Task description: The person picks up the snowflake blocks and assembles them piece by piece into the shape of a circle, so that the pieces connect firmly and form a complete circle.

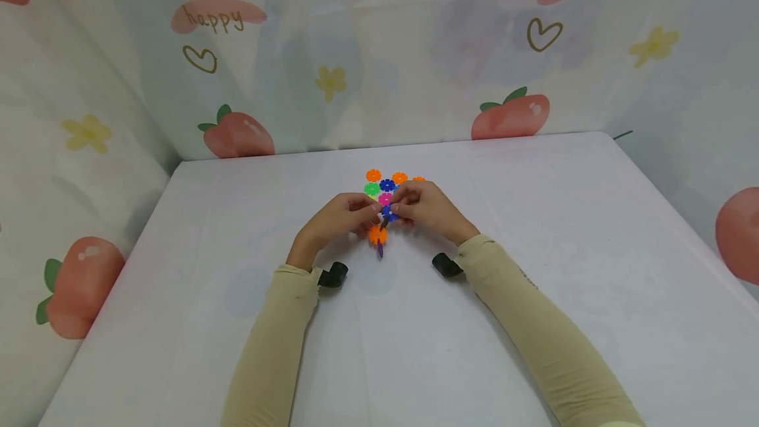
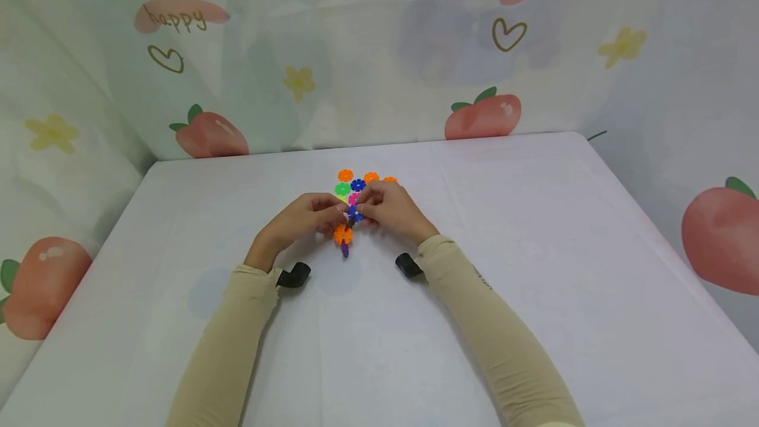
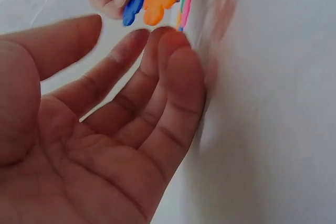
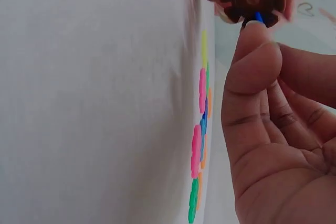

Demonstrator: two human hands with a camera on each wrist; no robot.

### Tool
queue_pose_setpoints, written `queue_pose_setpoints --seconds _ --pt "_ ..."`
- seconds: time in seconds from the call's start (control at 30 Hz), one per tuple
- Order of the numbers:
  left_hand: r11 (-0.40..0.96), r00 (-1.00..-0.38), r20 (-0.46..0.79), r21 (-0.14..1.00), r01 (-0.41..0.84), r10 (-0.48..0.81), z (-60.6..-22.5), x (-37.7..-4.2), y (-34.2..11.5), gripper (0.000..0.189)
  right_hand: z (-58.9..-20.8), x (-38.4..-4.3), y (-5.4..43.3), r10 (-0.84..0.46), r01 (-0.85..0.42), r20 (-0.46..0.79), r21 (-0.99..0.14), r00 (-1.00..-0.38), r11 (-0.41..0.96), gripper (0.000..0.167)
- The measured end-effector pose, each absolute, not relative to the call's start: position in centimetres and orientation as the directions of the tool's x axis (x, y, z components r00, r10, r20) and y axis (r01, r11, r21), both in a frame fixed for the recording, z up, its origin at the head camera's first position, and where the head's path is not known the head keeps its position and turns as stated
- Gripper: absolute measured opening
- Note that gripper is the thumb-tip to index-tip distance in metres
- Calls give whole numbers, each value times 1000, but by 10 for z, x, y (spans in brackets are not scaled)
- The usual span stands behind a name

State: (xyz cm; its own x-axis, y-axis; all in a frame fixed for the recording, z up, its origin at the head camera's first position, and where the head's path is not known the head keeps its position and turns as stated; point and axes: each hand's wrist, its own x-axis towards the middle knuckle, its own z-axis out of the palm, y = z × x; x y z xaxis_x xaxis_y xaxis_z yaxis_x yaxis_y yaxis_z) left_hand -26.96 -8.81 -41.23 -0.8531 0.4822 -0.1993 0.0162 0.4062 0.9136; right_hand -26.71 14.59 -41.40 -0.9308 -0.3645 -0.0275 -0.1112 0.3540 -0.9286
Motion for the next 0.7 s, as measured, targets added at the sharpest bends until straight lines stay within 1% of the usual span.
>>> queue_pose_setpoints --seconds 0.17,0.33,0.43,0.57,0.7 --pt "393 -863 -175 919 29 473 -415 -269 -80 24 -415 -264 143 -396 -123 -25 -930 -918 345 5" --pt "413 -873 -207 911 -7 441 -416 -269 -76 18 -414 -265 145 -397 -137 -27 -916 -918 378 6" --pt "440 -882 -227 898 -25 413 -415 -269 -76 16 -409 -268 151 -365 -147 -16 -898 -931 414 13" --pt "460 -880 -246 887 -35 406 -414 -269 -76 15 -402 -272 164 -286 -136 -8 -866 -958 481 22" --pt "481 -880 -259 876 -40 399 -412 -266 -75 15 -398 -280 177 -225 -128 -5 -810 -974 572 25"
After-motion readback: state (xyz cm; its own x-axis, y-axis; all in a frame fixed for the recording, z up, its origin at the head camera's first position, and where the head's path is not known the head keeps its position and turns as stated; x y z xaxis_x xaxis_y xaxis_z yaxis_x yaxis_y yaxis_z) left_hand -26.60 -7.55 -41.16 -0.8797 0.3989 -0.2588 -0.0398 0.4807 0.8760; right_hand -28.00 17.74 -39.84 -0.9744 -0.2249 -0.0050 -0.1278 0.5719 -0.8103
